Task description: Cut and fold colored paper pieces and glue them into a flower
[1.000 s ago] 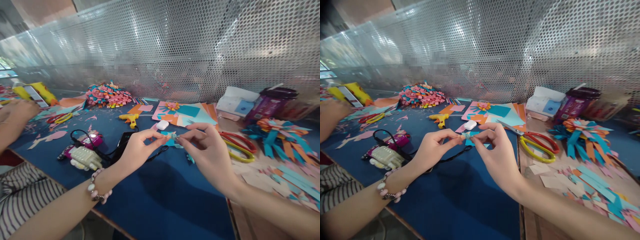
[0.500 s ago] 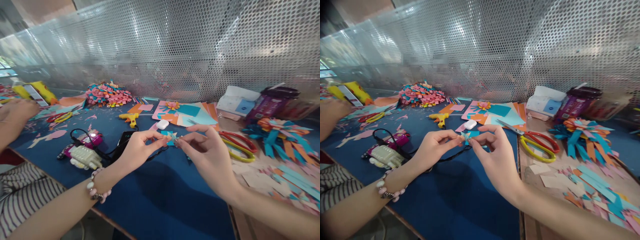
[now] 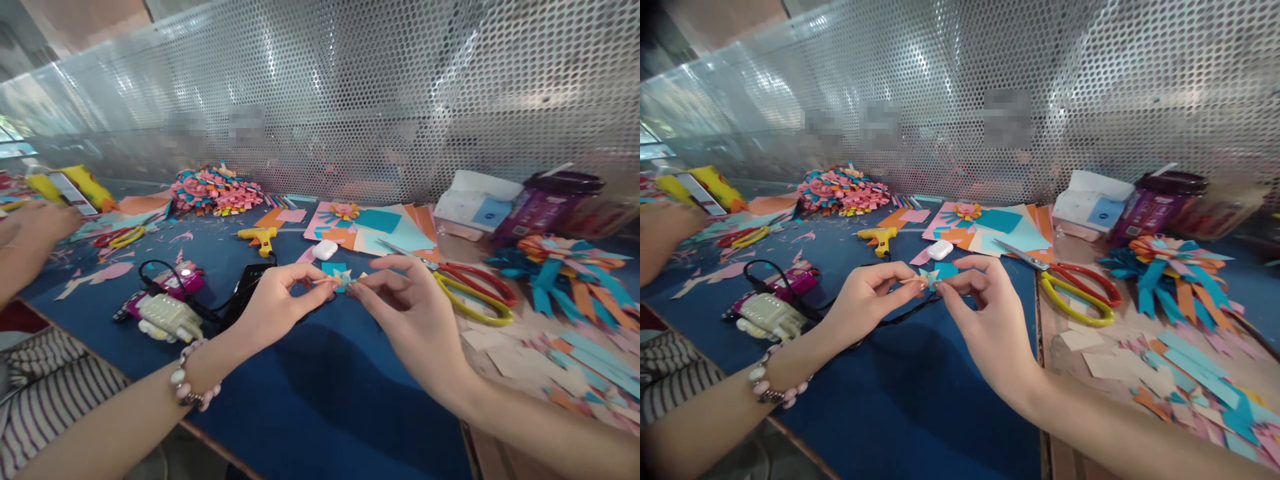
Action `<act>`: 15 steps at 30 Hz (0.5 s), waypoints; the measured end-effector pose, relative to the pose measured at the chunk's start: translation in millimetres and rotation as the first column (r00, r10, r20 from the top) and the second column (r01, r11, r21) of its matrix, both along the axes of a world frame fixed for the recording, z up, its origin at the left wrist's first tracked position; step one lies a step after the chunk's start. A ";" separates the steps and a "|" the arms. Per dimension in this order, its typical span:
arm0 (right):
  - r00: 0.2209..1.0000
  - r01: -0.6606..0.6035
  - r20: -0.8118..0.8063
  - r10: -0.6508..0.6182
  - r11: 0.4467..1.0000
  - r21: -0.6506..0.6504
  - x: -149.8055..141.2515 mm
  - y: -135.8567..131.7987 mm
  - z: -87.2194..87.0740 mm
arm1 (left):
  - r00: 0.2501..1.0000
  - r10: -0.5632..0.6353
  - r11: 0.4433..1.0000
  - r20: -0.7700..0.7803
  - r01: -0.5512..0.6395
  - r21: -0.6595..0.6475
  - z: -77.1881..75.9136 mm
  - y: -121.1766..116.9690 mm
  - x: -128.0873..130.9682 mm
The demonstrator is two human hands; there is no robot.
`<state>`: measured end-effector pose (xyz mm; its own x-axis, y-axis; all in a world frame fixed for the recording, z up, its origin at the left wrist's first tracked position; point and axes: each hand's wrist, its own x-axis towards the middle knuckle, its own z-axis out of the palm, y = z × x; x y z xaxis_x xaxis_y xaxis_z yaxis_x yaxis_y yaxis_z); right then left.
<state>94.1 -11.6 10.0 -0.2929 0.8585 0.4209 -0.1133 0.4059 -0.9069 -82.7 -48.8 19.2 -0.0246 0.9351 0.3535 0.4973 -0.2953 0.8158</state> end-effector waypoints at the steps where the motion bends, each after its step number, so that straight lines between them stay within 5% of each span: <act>1: 1.000 -0.003 0.002 0.003 1.000 0.004 0.1 0.0 -0.4 | 1.000 0.008 1.000 -0.007 -0.007 0.029 -1.1 0.1 0.0; 6: 0.994 -0.026 0.108 0.015 0.995 0.100 3.3 1.6 -3.9 | 0.996 0.043 0.976 -0.077 -0.025 0.218 -4.5 0.7 -0.4; 15: 0.959 -0.081 0.283 -0.016 0.942 0.326 6.7 5.9 3.9 | 0.974 -0.045 0.882 -0.224 0.144 0.448 -5.4 2.5 -2.0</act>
